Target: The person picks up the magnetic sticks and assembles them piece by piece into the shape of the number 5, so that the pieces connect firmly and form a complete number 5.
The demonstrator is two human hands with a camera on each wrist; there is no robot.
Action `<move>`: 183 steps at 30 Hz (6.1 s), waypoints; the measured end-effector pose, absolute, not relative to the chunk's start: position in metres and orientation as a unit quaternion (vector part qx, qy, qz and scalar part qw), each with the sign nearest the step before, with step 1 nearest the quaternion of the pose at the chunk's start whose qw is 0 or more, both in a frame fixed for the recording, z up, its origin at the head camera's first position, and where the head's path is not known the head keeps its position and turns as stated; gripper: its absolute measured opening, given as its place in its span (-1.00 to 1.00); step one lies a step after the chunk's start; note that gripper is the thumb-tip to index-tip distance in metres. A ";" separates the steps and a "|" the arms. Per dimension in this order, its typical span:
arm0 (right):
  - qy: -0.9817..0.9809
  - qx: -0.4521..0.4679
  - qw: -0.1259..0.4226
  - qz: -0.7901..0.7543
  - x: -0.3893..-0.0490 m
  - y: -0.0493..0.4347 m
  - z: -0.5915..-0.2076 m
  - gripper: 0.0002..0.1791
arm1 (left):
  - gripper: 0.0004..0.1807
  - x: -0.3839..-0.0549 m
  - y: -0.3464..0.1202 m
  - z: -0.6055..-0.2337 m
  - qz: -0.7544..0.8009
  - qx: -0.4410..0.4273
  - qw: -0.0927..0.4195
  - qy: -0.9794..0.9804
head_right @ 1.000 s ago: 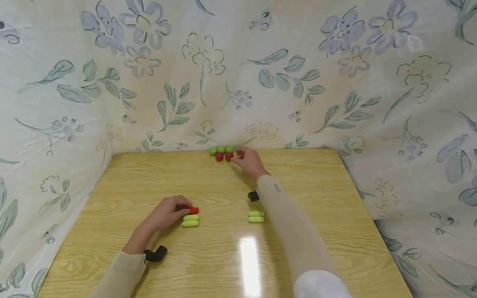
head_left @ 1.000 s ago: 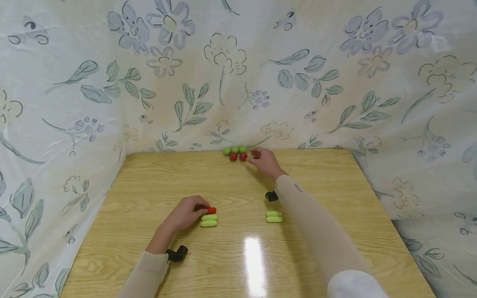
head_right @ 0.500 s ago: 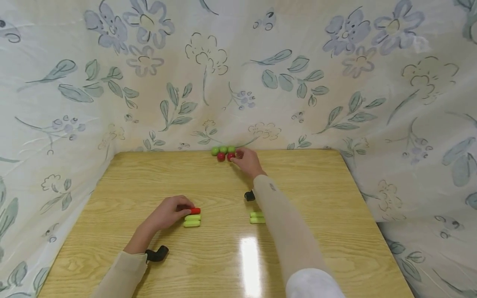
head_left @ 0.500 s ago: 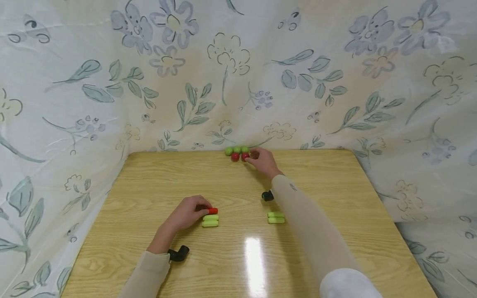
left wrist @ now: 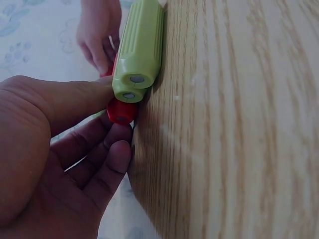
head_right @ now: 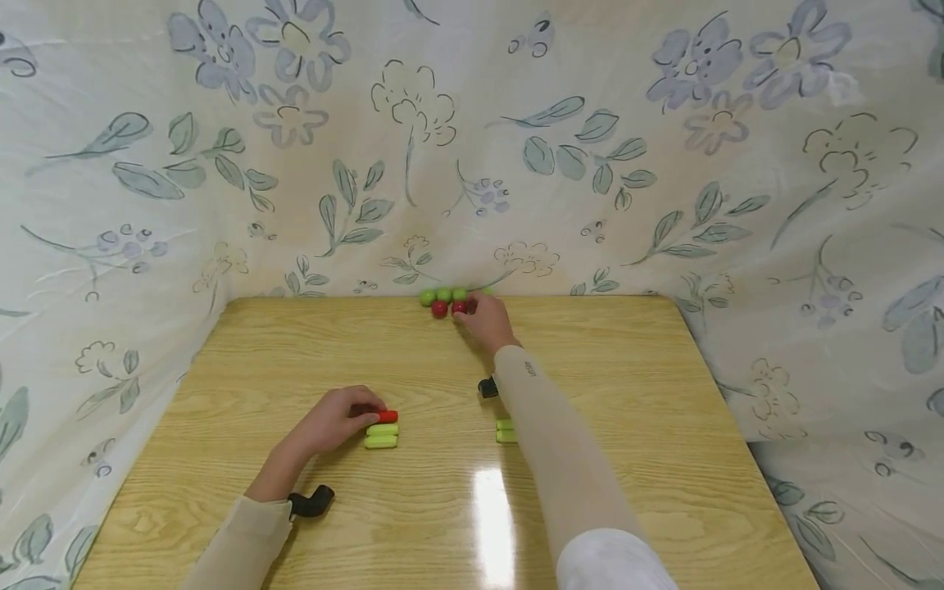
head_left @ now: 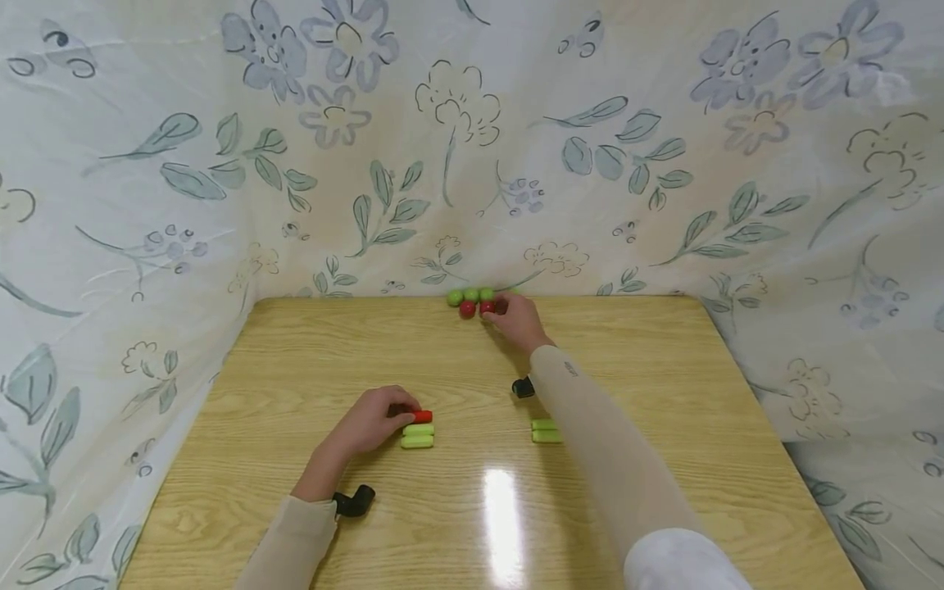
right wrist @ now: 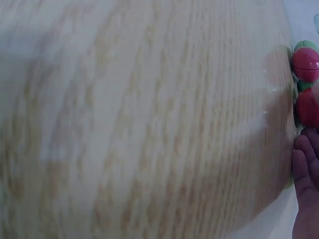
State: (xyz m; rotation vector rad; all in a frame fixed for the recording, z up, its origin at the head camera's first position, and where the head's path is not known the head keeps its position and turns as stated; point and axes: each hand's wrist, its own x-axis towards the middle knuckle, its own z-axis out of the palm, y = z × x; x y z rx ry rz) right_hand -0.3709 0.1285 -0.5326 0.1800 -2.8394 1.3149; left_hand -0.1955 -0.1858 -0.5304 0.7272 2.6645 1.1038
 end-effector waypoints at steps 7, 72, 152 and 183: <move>-0.912 0.049 0.016 0.407 -0.370 0.123 -0.534 -0.62 | -0.87 -0.196 -0.187 -0.532 0.370 0.241 0.090 0.893; -0.879 0.092 -0.027 0.467 -0.291 0.222 -0.522 -0.57 | -0.87 -0.201 -0.190 -0.534 0.372 0.237 0.090 0.893; -0.866 0.117 0.025 0.486 -0.285 0.236 -0.569 -0.65 | -0.84 -0.236 -0.138 -0.513 0.364 0.240 0.025 0.900; -0.881 0.106 0.014 0.460 -0.283 0.235 -0.570 -0.60 | -0.83 -0.300 -0.075 -0.509 0.351 0.259 0.047 0.899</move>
